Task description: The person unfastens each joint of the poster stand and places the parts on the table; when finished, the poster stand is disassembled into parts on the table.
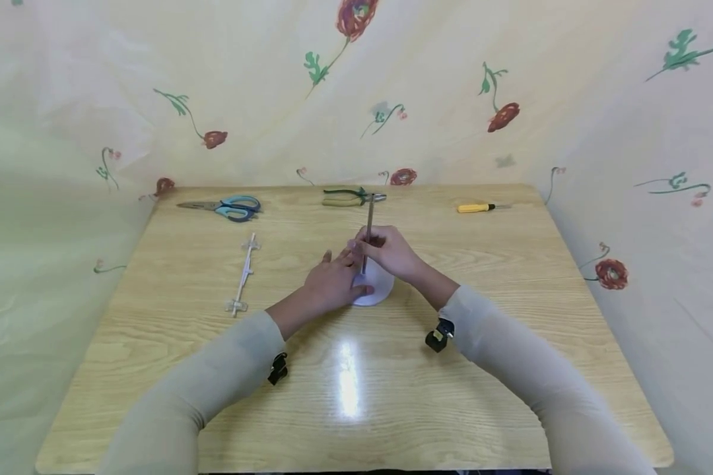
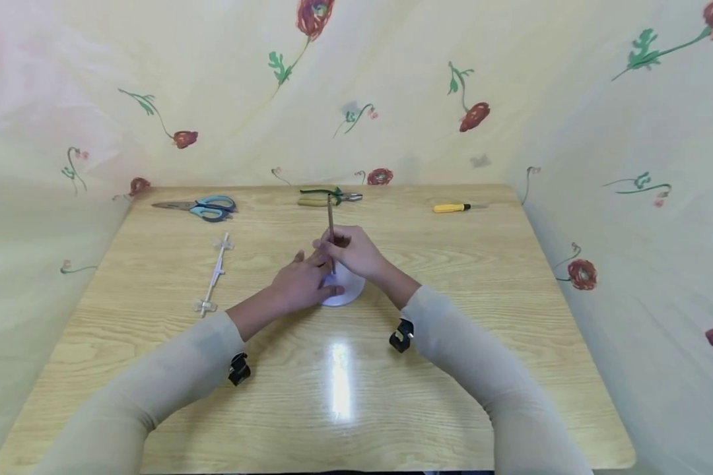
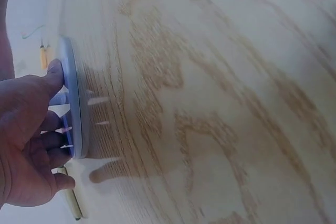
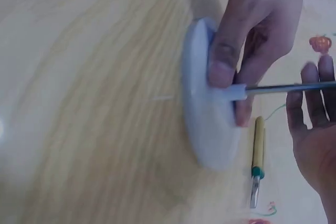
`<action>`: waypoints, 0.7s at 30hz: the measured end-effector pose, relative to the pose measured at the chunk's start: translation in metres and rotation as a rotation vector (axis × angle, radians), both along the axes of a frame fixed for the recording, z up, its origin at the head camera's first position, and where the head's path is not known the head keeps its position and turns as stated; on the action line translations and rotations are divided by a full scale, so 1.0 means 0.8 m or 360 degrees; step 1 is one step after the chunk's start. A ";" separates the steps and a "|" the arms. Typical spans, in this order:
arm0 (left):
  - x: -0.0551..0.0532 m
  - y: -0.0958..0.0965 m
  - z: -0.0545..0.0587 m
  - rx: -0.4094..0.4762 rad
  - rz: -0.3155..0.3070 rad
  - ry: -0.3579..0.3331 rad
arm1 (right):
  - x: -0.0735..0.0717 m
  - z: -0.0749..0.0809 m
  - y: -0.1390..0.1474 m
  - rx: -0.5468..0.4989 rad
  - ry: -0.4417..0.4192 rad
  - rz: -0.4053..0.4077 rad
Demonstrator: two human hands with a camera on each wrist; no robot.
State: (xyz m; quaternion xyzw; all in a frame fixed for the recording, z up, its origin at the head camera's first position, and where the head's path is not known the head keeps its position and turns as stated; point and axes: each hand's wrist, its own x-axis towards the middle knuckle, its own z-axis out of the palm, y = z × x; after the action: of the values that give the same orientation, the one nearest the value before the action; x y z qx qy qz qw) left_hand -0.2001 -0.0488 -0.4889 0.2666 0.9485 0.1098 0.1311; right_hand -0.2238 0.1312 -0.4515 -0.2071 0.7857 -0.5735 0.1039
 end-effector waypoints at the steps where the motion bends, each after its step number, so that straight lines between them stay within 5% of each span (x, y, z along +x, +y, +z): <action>1: -0.001 -0.001 -0.002 0.0033 0.0001 0.0002 | 0.002 -0.001 0.005 0.0033 0.0022 0.0015; 7: -0.007 -0.003 -0.011 0.0087 -0.0012 -0.0017 | 0.015 -0.022 0.019 0.0010 0.0134 0.0104; 14: 0.000 -0.003 0.006 -0.0053 -0.0033 -0.0039 | 0.025 -0.043 0.013 -0.0088 0.0141 -0.0025; 21: -0.005 -0.009 -0.023 0.0018 -0.0034 0.0034 | 0.030 -0.054 -0.004 -0.0322 -0.0003 -0.0085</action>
State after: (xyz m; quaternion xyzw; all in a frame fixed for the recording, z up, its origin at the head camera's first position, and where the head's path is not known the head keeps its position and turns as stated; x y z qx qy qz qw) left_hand -0.2040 -0.0563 -0.5076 0.2787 0.9463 0.1111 0.1206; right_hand -0.1999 0.1277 -0.4947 -0.1951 0.7290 -0.6526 0.0678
